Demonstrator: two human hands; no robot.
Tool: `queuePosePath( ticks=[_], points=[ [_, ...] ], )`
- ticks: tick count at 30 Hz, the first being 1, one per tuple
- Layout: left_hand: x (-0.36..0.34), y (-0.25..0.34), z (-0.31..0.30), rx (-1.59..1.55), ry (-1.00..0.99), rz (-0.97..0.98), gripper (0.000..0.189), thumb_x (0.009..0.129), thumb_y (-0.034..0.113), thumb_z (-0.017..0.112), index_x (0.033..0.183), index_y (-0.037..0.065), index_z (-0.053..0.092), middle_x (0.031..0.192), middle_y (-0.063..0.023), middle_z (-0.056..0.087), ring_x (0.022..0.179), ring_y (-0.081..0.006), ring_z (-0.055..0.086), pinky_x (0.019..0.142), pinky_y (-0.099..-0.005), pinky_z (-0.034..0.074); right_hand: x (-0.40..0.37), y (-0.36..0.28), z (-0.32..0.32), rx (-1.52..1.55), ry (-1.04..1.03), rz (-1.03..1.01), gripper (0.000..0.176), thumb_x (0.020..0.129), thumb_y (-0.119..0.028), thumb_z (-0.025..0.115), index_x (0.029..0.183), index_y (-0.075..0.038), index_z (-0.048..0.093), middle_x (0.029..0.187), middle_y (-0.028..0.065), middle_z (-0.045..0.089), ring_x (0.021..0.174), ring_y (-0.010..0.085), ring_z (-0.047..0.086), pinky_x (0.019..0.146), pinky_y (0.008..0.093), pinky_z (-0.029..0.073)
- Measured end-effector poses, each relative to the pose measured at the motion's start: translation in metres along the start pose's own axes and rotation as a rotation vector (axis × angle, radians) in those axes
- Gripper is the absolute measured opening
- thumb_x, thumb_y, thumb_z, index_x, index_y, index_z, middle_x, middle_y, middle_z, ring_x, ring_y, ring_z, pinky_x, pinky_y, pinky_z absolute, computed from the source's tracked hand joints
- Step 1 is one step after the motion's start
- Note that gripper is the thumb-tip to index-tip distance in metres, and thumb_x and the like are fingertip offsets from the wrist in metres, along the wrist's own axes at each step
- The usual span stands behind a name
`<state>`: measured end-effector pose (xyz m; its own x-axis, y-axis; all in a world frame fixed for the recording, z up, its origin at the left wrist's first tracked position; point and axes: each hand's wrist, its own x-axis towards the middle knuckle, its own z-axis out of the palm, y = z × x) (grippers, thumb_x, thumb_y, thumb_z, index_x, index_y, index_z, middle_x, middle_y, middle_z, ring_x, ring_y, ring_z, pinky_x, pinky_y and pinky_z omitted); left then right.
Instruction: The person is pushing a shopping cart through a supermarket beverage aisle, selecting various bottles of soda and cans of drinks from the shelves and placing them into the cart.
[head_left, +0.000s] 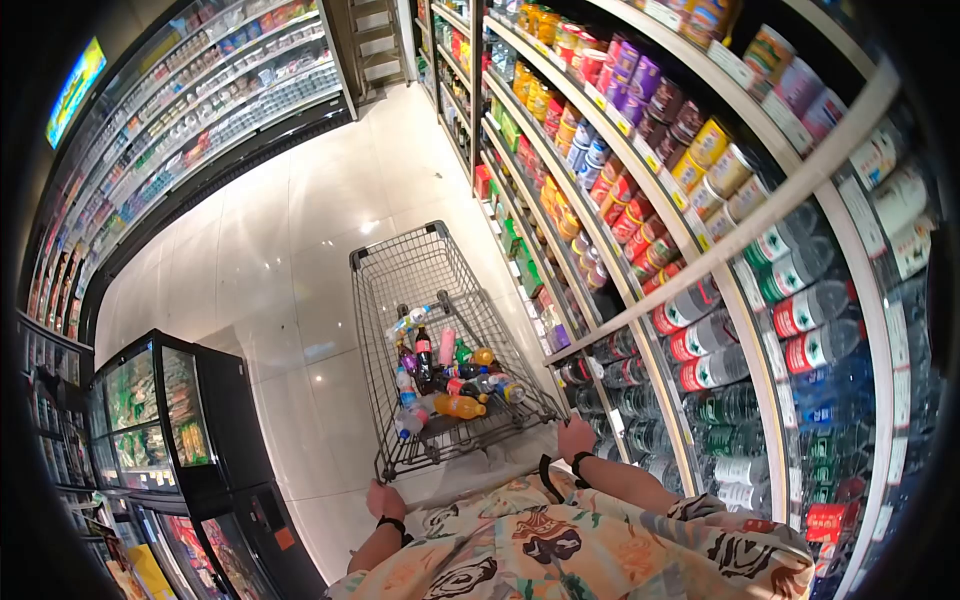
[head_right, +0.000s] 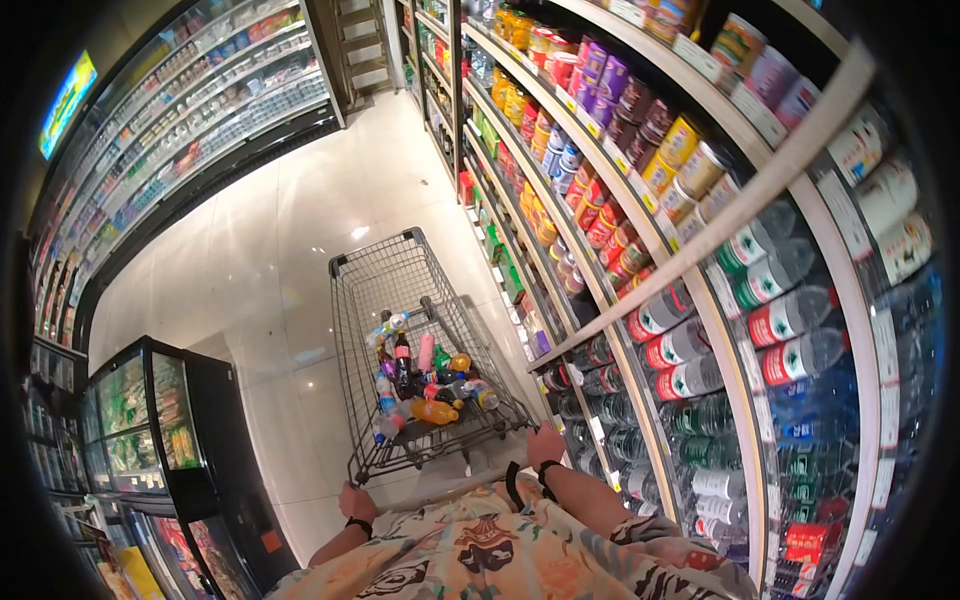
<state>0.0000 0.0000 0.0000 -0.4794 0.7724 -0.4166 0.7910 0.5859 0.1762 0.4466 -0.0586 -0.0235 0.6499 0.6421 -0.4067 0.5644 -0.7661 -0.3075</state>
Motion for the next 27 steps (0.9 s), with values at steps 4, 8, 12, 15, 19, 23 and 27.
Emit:
queuePosePath(
  ticks=[4,8,12,15,19,23,27],
  points=[
    [0.052,0.044,-0.014,0.008,-0.002,0.008,0.019,0.098,0.013,0.051,0.103,0.002,0.065,0.095,-0.0245,0.072,0.093,-0.044,0.068,0.081,-0.0534,0.054,0.04,-0.056,-0.006,-0.096,0.077,-0.005,0.034,0.092,-0.037,0.064,0.1,-0.004,0.064,0.089,0.0222,0.07,0.089,0.0433,0.069,0.08,0.0548,0.053],
    [0.108,0.088,-0.033,0.022,0.017,0.046,0.019,0.098,0.011,0.049,0.101,0.001,0.065,0.092,-0.0254,0.071,0.091,-0.0447,0.068,0.079,-0.0537,0.054,0.086,-0.112,-0.011,-0.073,0.069,0.013,0.033,0.091,-0.035,0.065,0.099,-0.003,0.063,0.088,0.0234,0.07,0.088,0.0435,0.068,0.079,0.0558,0.053],
    [0.162,0.14,-0.058,-0.003,0.007,0.058,0.018,0.097,0.01,0.051,0.101,0.0,0.064,0.093,-0.0253,0.071,0.091,-0.044,0.069,0.079,-0.0535,0.054,0.131,-0.169,-0.021,-0.064,0.097,0.008,0.032,0.091,-0.033,0.066,0.096,-0.002,0.064,0.087,0.0236,0.07,0.088,0.0433,0.069,0.078,0.0561,0.052],
    [0.2,0.192,-0.087,0.027,-0.014,0.019,0.016,0.098,0.011,0.052,0.1,0.0,0.064,0.092,-0.0246,0.071,0.09,-0.0436,0.069,0.078,-0.053,0.055,0.172,-0.21,-0.023,-0.05,0.092,0.0,0.032,0.09,-0.033,0.065,0.097,-0.002,0.064,0.088,0.0238,0.071,0.087,0.0434,0.069,0.08,0.0558,0.053],
    [0.266,0.24,-0.097,0.084,0.006,0.047,0.016,0.098,0.012,0.053,0.1,0.001,0.065,0.091,-0.0239,0.071,0.088,-0.0429,0.069,0.075,-0.0522,0.056,0.218,-0.276,-0.043,-0.061,0.083,0.037,0.033,0.091,-0.034,0.063,0.101,-0.003,0.065,0.093,0.0238,0.071,0.088,0.0438,0.069,0.08,0.0557,0.053],
    [0.329,0.292,-0.121,0.103,0.002,0.055,0.017,0.098,0.012,0.053,0.1,0.0,0.065,0.091,-0.0235,0.072,0.087,-0.0422,0.07,0.074,-0.0518,0.056,0.274,-0.339,-0.044,-0.07,0.088,0.052,0.031,0.091,-0.034,0.063,0.1,-0.004,0.065,0.088,0.023,0.071,0.086,0.0432,0.069,0.08,0.0552,0.053],
    [0.379,0.345,-0.141,0.084,-0.011,0.105,0.018,0.098,0.013,0.053,0.102,0.0,0.066,0.091,-0.0234,0.072,0.088,-0.0421,0.07,0.074,-0.0517,0.056,0.329,-0.372,-0.031,-0.092,0.147,0.027,0.028,0.09,-0.032,0.067,0.095,-0.004,0.065,0.082,0.0216,0.07,0.085,0.0407,0.07,0.075,0.0522,0.055]
  ],
)
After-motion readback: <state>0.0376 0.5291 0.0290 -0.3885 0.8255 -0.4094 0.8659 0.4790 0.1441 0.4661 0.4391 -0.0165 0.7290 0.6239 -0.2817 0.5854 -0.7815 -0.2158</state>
